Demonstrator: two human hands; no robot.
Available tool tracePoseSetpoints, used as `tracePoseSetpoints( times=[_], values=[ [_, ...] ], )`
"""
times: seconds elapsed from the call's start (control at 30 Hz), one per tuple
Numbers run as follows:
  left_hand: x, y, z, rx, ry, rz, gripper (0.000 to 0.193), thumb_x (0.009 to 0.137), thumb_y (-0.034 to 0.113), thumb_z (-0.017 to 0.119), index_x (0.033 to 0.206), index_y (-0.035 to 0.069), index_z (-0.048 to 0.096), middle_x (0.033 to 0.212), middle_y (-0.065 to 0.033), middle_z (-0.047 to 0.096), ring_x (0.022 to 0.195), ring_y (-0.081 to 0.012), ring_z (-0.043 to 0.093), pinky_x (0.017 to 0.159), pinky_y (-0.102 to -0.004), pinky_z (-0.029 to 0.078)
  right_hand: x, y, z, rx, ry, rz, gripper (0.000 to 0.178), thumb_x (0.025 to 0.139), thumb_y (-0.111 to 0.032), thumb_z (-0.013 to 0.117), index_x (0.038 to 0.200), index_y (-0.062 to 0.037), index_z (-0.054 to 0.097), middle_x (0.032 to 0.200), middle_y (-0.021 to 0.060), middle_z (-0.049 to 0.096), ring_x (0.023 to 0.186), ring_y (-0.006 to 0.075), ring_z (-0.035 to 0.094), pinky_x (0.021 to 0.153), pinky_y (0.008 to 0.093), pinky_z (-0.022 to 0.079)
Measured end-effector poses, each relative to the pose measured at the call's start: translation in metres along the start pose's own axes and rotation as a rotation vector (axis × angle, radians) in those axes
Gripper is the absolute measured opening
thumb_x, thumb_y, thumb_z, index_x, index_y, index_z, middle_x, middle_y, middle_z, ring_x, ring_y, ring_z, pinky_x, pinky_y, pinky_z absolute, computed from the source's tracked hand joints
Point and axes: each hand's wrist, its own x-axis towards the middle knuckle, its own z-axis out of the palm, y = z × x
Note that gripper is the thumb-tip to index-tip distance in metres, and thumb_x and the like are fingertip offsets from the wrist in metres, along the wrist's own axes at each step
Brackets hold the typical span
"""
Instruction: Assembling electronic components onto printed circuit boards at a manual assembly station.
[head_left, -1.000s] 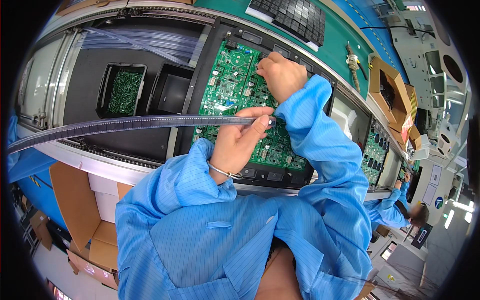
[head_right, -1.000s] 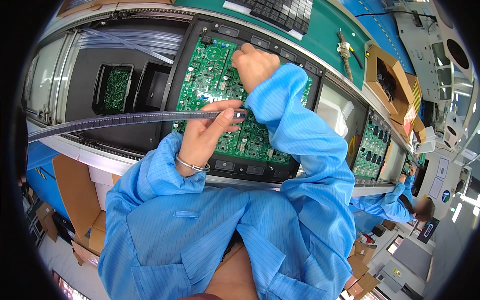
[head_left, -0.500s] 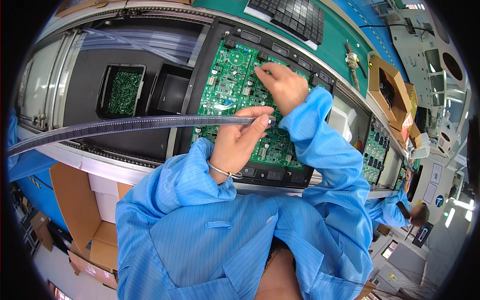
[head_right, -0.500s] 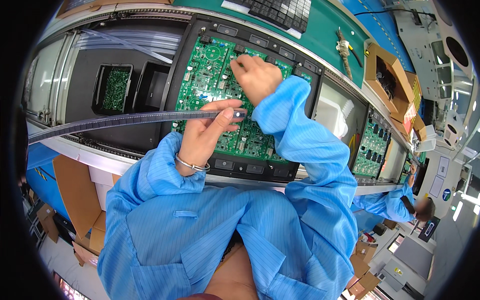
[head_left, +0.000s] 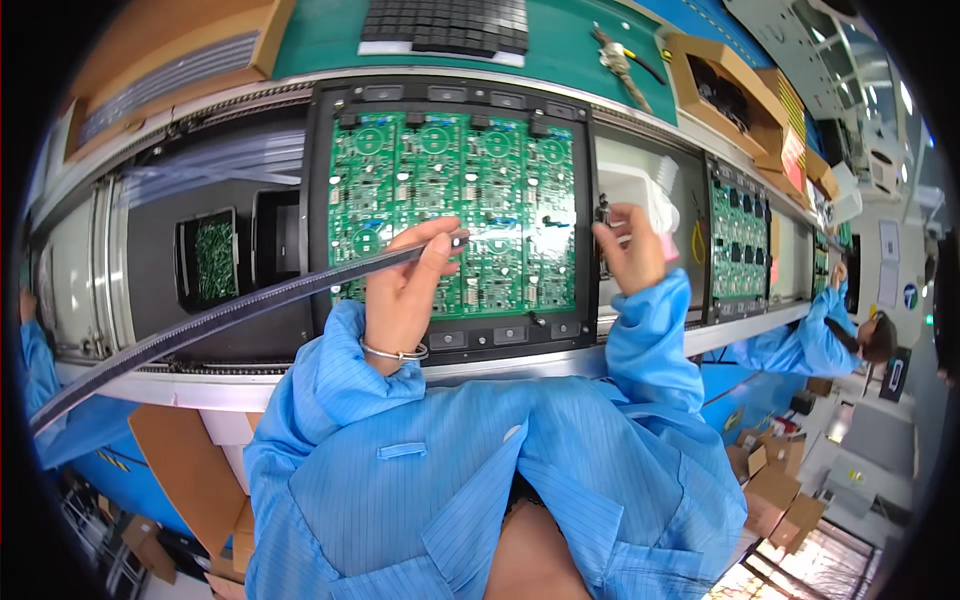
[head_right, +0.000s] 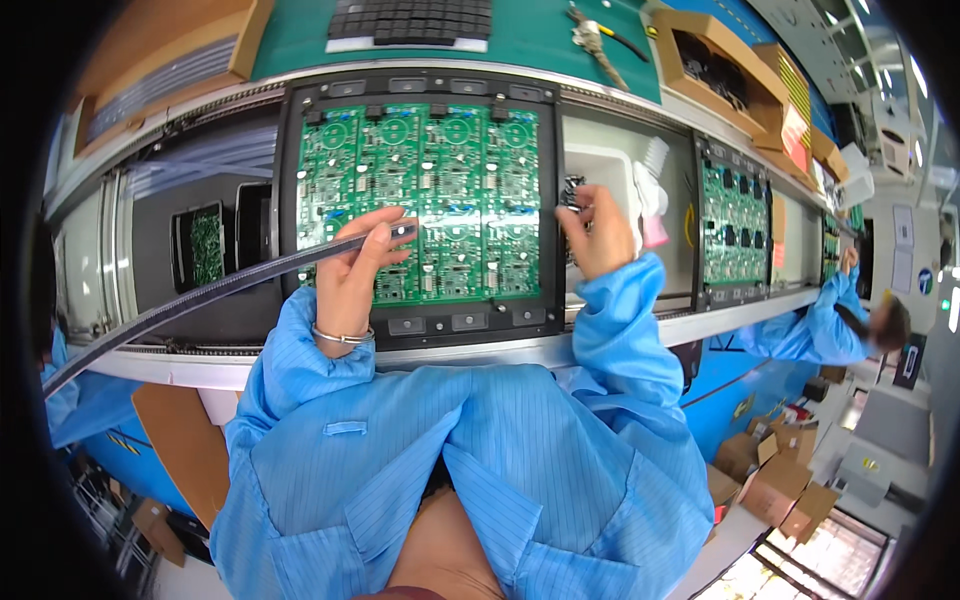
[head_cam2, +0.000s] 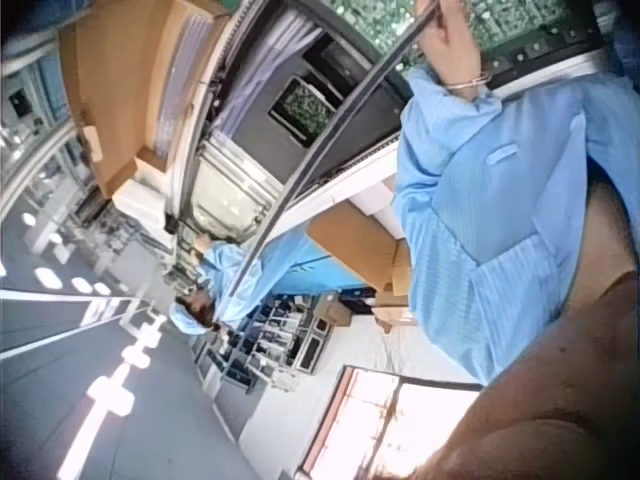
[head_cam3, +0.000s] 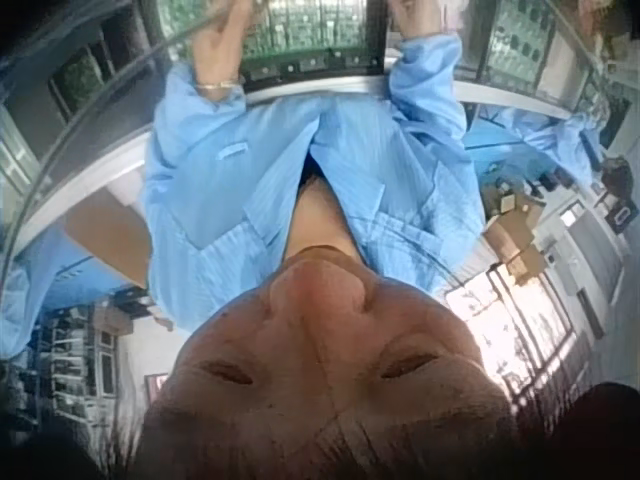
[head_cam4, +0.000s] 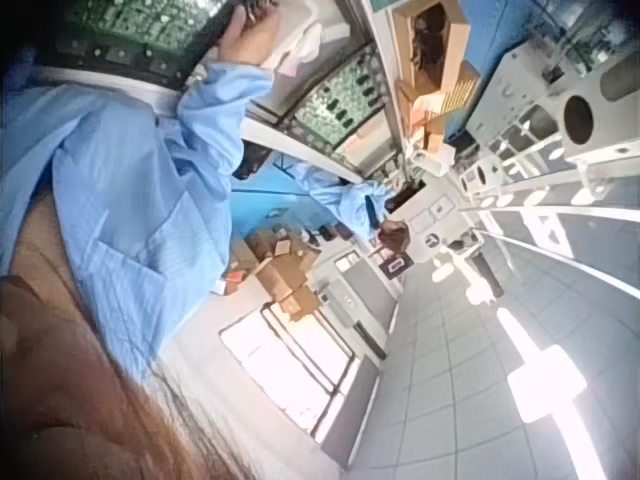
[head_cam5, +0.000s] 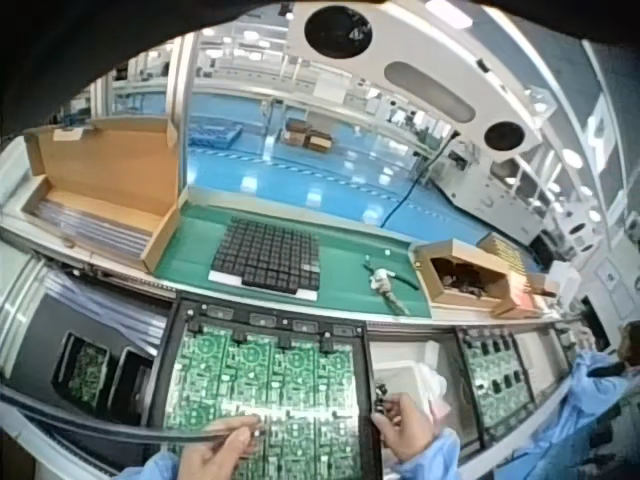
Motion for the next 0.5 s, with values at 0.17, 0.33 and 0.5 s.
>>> tracePoseSetpoints(
  times=[0.17, 0.33, 0.5],
  values=[
    [-0.002, -0.003, 0.009, 0.038, -0.035, 0.021, 0.028, 0.089, 0.018, 0.053, 0.109, -0.001, 0.056, 0.100, -0.0145, 0.062, 0.089, -0.0191, 0.061, 0.074, -0.0253, 0.050, -0.019, -0.004, 0.016, -0.030, 0.043, 0.106, 0.039, 0.076, -0.010, 0.063, 0.112, -0.0085, 0.051, 0.080, 0.0045, 0.061, 0.061, 0.0190, 0.057, 0.053, 0.0287, 0.044],
    [-0.010, 0.005, -0.012, 0.030, -0.068, 0.020, 0.029, 0.089, 0.018, 0.053, 0.110, -0.002, 0.055, 0.100, -0.0148, 0.062, 0.088, -0.0202, 0.061, 0.073, -0.0254, 0.051, -0.024, -0.006, 0.021, -0.315, 0.168, 0.035, 0.038, 0.076, -0.011, 0.062, 0.113, -0.0112, 0.051, 0.071, 0.0023, 0.061, 0.054, 0.0206, 0.057, 0.050, 0.0315, 0.044],
    [-0.013, 0.020, -0.049, -0.001, -0.134, -0.001, 0.031, 0.089, 0.018, 0.052, 0.112, -0.004, 0.053, 0.101, -0.0182, 0.061, 0.092, -0.0239, 0.062, 0.074, -0.0272, 0.051, -0.027, -0.017, 0.013, -0.518, 0.251, -0.001, 0.036, 0.077, -0.012, 0.061, 0.112, -0.0139, 0.053, 0.076, 0.0016, 0.064, 0.062, 0.0212, 0.060, 0.055, 0.0330, 0.045]
  ],
)
